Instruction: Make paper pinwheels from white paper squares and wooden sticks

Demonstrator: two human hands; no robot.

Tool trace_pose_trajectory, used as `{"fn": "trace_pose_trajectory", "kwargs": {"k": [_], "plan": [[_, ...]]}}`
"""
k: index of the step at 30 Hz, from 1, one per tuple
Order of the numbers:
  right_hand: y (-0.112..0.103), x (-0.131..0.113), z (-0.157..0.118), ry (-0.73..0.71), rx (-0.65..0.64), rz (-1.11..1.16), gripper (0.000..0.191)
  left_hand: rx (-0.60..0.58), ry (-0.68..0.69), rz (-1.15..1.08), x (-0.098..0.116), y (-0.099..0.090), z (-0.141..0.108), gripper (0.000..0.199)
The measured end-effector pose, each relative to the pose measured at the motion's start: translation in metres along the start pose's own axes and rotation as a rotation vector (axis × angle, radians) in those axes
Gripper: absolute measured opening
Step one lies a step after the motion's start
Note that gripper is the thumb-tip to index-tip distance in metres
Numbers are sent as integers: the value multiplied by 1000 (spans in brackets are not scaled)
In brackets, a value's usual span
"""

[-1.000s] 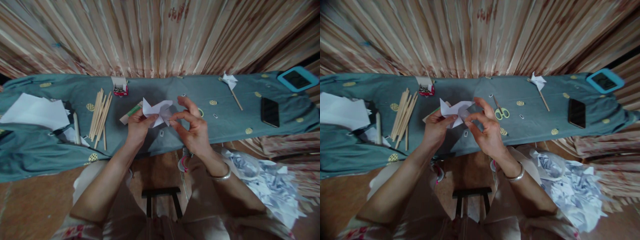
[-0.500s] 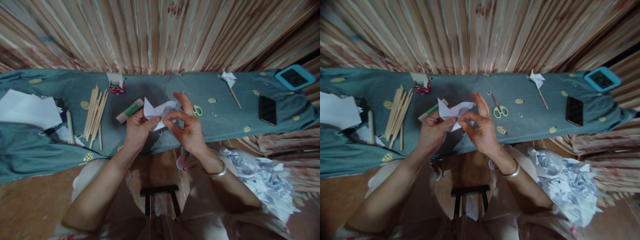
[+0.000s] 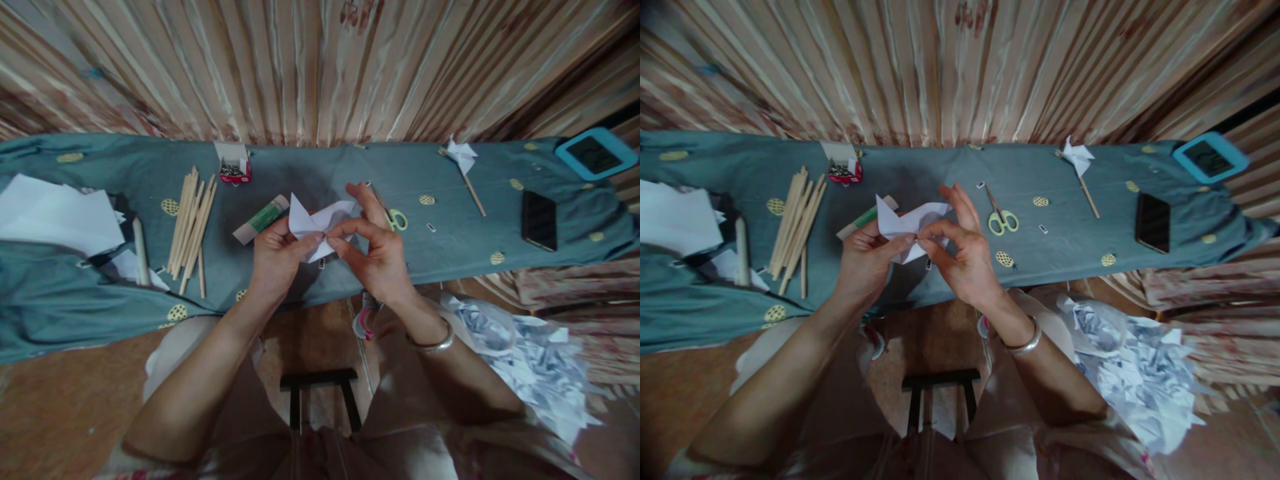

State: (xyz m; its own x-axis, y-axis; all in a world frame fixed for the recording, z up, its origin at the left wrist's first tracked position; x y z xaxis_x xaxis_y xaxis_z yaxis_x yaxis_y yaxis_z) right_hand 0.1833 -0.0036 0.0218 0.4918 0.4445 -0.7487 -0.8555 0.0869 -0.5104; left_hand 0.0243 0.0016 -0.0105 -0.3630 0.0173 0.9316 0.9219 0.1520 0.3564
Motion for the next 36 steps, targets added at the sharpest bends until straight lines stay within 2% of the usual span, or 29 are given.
{"fn": "trace_pose_trajectory", "kwargs": {"k": [36], "plan": [[2,8,1,17,-30,27,6,10,-1,10,1,2,-1,28]]}}
Point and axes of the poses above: each hand's wrist, its own z-axis towards the middle knuckle, its own y-axis out of the palm, x = y × z, the point moved 3 cm from there along z, towards the middle knuckle, and after that the axes turned 3 degrees about x, right-handed, at the moved point
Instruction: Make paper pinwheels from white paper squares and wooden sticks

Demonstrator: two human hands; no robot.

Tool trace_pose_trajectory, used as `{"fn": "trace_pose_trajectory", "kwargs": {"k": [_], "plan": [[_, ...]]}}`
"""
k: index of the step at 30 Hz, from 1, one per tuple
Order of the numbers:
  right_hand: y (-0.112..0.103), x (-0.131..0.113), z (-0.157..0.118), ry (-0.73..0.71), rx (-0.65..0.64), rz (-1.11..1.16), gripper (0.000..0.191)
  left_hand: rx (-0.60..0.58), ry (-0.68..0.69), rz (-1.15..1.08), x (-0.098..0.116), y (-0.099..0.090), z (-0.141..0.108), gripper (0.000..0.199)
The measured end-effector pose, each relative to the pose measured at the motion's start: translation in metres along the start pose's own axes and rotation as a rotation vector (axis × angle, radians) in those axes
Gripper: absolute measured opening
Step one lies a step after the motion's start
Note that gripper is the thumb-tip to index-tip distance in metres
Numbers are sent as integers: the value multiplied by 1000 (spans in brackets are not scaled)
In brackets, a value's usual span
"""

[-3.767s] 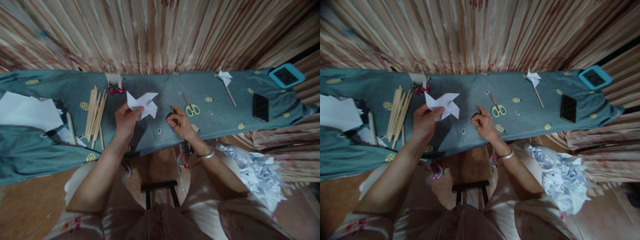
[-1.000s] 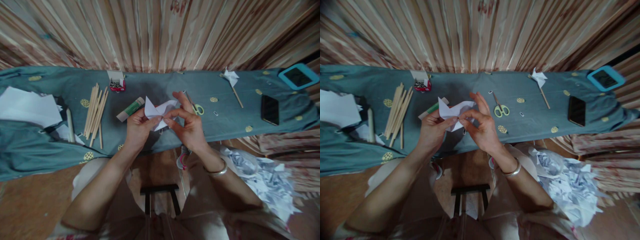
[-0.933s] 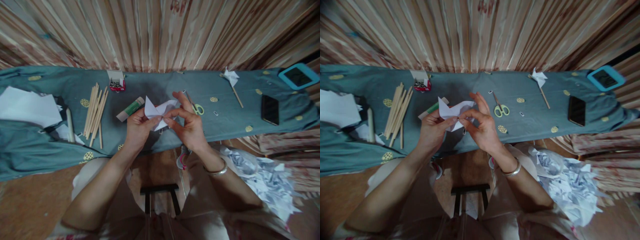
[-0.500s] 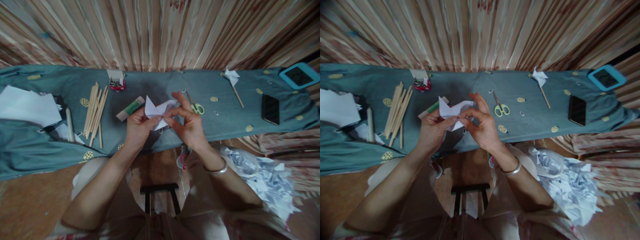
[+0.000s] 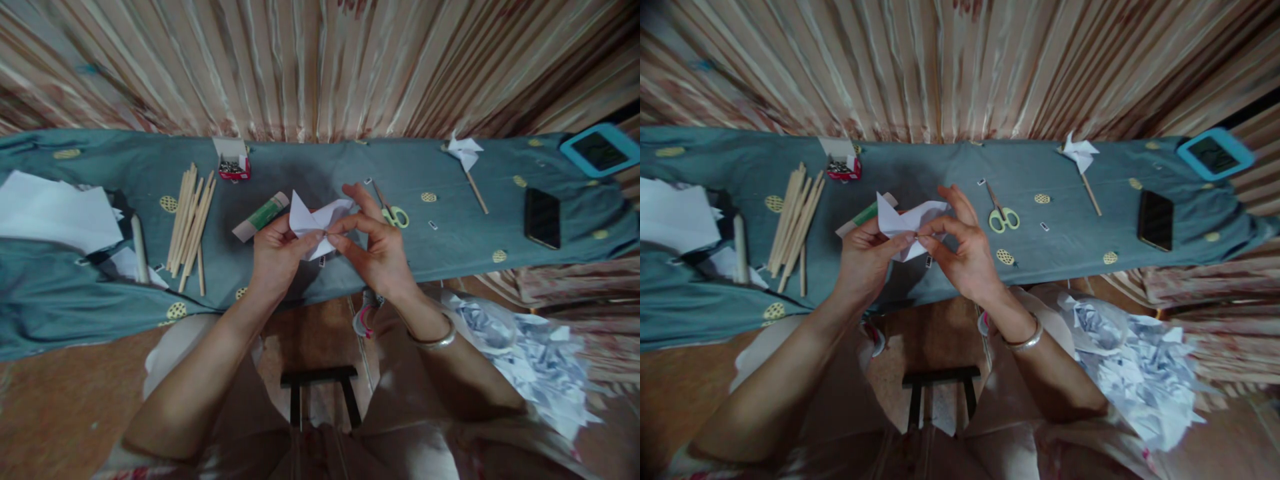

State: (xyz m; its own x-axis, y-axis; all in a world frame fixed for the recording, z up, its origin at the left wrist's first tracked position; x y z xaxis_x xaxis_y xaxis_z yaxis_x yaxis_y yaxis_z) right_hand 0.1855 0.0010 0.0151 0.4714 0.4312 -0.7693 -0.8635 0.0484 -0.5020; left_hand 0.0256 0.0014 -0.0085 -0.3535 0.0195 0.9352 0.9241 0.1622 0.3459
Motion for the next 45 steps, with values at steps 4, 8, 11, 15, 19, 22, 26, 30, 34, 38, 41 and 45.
{"fn": "trace_pose_trajectory", "kwargs": {"k": [4,8,11,15,19,22,26,30,34,38,41,45], "plan": [[0,-1,0,-6,0,-12,5,10,-9,-3,-1,0,0,29],[0,-2,0,-6,3,1,4,3,4,-18,-1,0,0,30],[0,-1,0,-4,1,0,4,7,14,-5,-2,0,0,29],[1,-1,0,0,-3,-5,5,10,22,6,-2,-1,0,29],[1,-1,-1,6,4,1,6,8,17,5,-3,-2,0,31],[1,-1,-1,8,10,16,6,0,24,-8,-4,-2,0,31],[1,-1,-1,8,15,51,6,-19,53,-10,-5,-1,2,32],[2,1,-1,29,24,83,4,-22,68,12,-4,-1,3,30],[4,4,-1,77,20,131,7,-16,87,67,-3,-2,2,27],[8,9,0,134,26,198,9,-13,86,84,-4,-3,3,28],[13,16,2,190,27,257,11,-7,72,72,-5,-4,5,27],[20,26,4,249,35,306,10,15,38,74,-9,-5,7,26]]}}
Point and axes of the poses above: each hand's wrist, its own z-axis towards the middle knuckle, its own y-axis out of the palm, x = y × z, the point moved 3 cm from there along z, towards the middle knuckle, and after that the axes turned 3 degrees about x, right-handed, at the moved point
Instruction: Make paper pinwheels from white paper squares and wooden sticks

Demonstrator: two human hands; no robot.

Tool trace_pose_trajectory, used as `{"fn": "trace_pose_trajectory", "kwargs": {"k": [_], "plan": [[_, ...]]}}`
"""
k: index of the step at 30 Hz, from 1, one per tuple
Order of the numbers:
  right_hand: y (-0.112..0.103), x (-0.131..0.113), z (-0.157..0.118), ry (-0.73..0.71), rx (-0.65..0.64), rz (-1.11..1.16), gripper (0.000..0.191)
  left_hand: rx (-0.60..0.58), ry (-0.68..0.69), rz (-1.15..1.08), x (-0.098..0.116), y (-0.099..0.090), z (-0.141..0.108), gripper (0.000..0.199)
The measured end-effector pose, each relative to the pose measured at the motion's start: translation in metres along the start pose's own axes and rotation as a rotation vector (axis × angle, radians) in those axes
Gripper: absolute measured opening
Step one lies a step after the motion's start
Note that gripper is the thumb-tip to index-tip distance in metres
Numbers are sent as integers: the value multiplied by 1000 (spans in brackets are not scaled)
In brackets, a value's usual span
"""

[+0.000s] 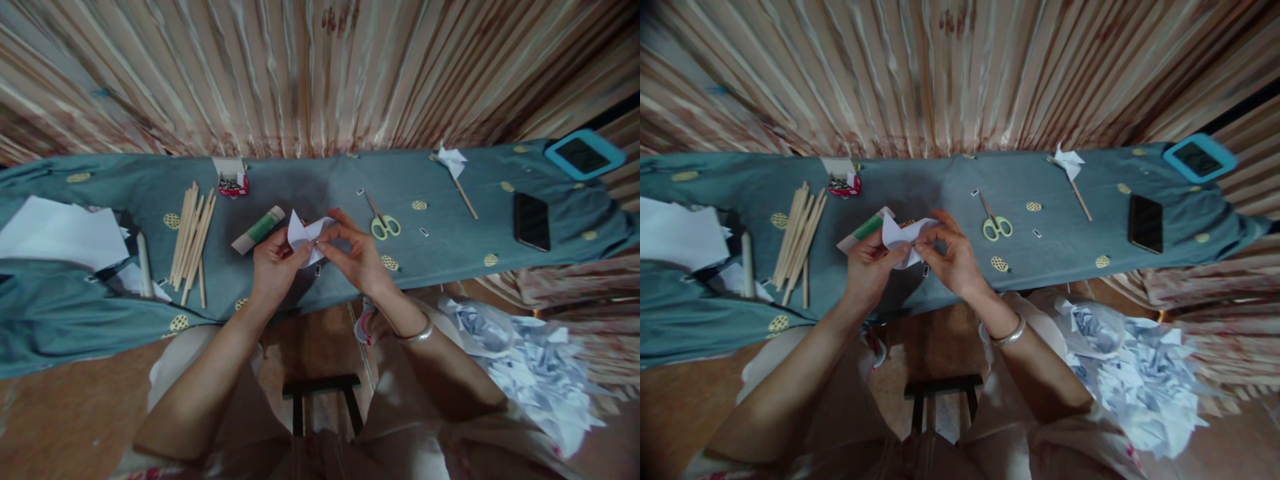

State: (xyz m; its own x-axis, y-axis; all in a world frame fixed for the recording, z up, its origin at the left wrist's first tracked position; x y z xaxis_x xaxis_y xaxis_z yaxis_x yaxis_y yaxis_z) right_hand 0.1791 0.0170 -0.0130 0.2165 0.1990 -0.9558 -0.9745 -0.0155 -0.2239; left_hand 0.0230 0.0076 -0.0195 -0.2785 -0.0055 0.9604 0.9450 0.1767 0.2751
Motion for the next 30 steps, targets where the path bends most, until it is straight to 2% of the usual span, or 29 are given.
{"fn": "trace_pose_trajectory", "kwargs": {"k": [10,19,22,30], "plan": [[6,9,8,93,-20,18,9,-4,-11,23,-7,-4,5,30],[8,8,9,88,20,-14,14,1,7,12,-9,-6,9,33],[8,7,8,75,49,-48,26,1,8,-2,-9,-7,9,34],[9,14,9,136,118,18,79,18,-4,-9,-2,-4,8,32]]}}
Point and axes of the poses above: each hand's wrist, its own z-axis towards the middle knuckle, its own y-axis out of the palm, x = y × z, the point moved 3 cm from there along z, towards the middle knuckle, and after that the axes turned 3 degrees about x, right-handed, at the moved point
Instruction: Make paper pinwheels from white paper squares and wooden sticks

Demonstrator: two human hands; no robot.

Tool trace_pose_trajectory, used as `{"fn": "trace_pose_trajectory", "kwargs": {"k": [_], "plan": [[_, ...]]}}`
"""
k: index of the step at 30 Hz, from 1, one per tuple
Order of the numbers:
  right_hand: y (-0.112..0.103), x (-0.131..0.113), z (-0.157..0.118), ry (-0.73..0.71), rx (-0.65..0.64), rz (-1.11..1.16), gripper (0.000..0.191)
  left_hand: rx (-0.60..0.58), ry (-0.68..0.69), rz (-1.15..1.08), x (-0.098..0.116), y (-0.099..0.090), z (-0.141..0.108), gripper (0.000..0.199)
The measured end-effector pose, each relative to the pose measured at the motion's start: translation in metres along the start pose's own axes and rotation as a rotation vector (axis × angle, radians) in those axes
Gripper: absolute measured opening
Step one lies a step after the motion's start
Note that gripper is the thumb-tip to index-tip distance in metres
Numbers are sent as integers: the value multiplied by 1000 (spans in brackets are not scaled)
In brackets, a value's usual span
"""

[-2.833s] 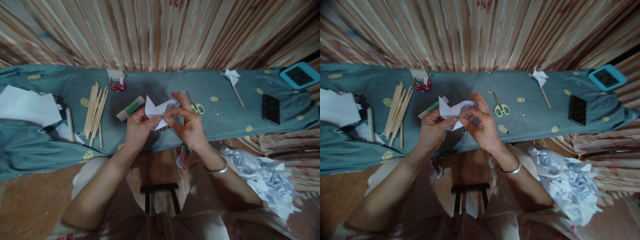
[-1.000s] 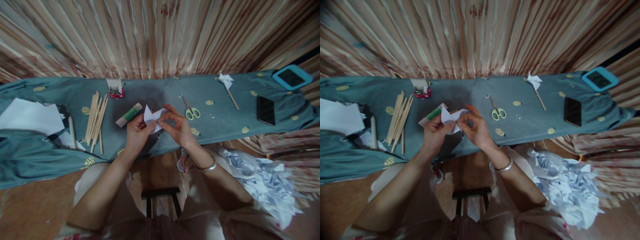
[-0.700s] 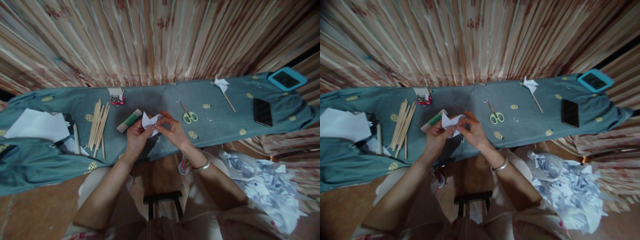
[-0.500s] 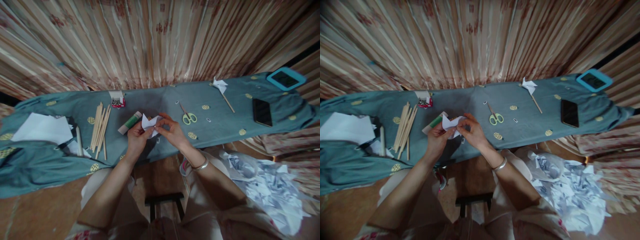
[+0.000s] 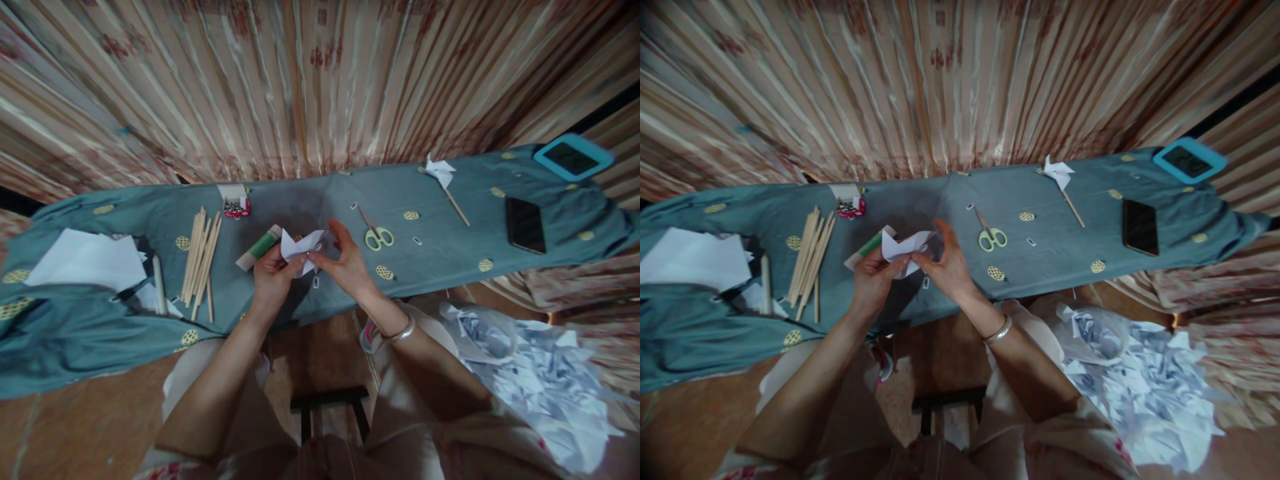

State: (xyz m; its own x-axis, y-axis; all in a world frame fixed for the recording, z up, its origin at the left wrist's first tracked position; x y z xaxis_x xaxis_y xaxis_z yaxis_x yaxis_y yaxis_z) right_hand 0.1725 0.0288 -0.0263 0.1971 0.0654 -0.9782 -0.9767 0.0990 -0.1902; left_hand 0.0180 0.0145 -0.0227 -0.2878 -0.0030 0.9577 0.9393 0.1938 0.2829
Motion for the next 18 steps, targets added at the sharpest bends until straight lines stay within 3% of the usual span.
{"fn": "trace_pose_trajectory", "kwargs": {"k": [9,18], "plan": [[12,12,3,179,-44,312,98,41,-55,-8,0,0,0,36],[12,7,2,260,-59,347,95,23,-74,-55,-1,3,1,34]]}}
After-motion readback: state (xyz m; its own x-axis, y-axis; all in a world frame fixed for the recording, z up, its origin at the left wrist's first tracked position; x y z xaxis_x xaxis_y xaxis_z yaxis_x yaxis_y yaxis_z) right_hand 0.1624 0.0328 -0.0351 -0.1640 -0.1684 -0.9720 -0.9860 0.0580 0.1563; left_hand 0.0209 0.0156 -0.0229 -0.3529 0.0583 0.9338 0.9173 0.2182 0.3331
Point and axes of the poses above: each hand's wrist, its own z-axis towards the middle knuckle, its own y-axis out of the palm, x = y × z, the point moved 3 cm from there along z, towards the middle knuckle, and after that the axes turned 3 degrees about x, right-handed, at the moved point
